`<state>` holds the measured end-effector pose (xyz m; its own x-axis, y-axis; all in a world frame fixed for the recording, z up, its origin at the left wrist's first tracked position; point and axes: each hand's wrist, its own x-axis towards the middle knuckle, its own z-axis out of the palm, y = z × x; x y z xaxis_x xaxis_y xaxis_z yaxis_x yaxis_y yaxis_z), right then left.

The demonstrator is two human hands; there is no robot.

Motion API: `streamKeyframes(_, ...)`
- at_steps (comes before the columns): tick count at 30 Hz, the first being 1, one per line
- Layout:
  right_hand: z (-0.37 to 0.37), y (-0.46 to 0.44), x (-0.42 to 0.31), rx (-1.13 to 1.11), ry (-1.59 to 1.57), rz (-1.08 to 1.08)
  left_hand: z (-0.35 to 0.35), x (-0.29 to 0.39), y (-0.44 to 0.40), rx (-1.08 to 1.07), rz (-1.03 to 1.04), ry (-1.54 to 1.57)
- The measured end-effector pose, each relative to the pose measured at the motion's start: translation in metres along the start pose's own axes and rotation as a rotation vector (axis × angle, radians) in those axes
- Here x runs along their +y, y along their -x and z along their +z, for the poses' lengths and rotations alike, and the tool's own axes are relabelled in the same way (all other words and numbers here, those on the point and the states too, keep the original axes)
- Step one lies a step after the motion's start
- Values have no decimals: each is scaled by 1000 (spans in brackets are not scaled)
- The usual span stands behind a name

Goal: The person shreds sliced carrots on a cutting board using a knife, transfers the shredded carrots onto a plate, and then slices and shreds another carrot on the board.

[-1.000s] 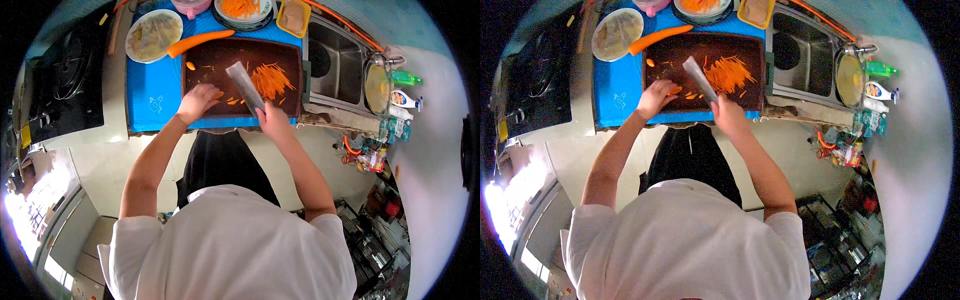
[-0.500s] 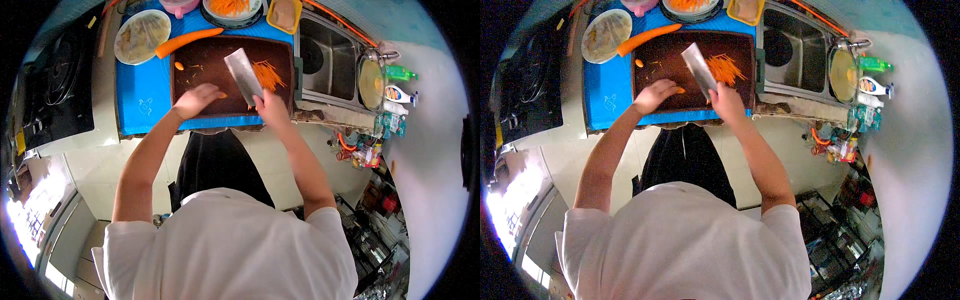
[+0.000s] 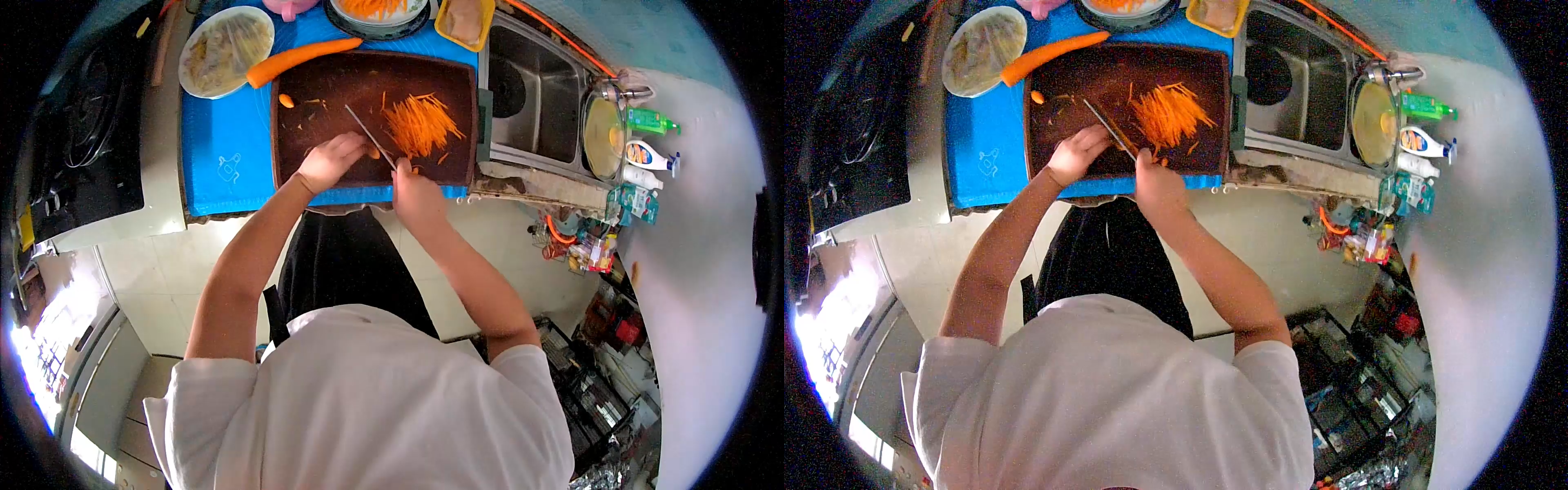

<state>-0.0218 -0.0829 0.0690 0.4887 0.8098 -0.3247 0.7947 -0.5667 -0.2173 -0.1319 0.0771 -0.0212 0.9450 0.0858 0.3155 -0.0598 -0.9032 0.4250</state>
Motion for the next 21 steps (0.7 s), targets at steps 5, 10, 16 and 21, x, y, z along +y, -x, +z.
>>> streamKeyframes(5,-36,0,-9,-64,-32,-6,-1,-1,-1,-7,5,11)
streamKeyframes(10,-6,-12,-8,-35,28,-13,-3,2,1,-21,3,-17)
streamKeyframes(16,-28,-6,-7,-77,19,-37,2,-3,0,-16,-22,29)
streamKeyframes(21,-15,-14,-9,-11,-51,-11,-1,-1,2,-15,-28,42)
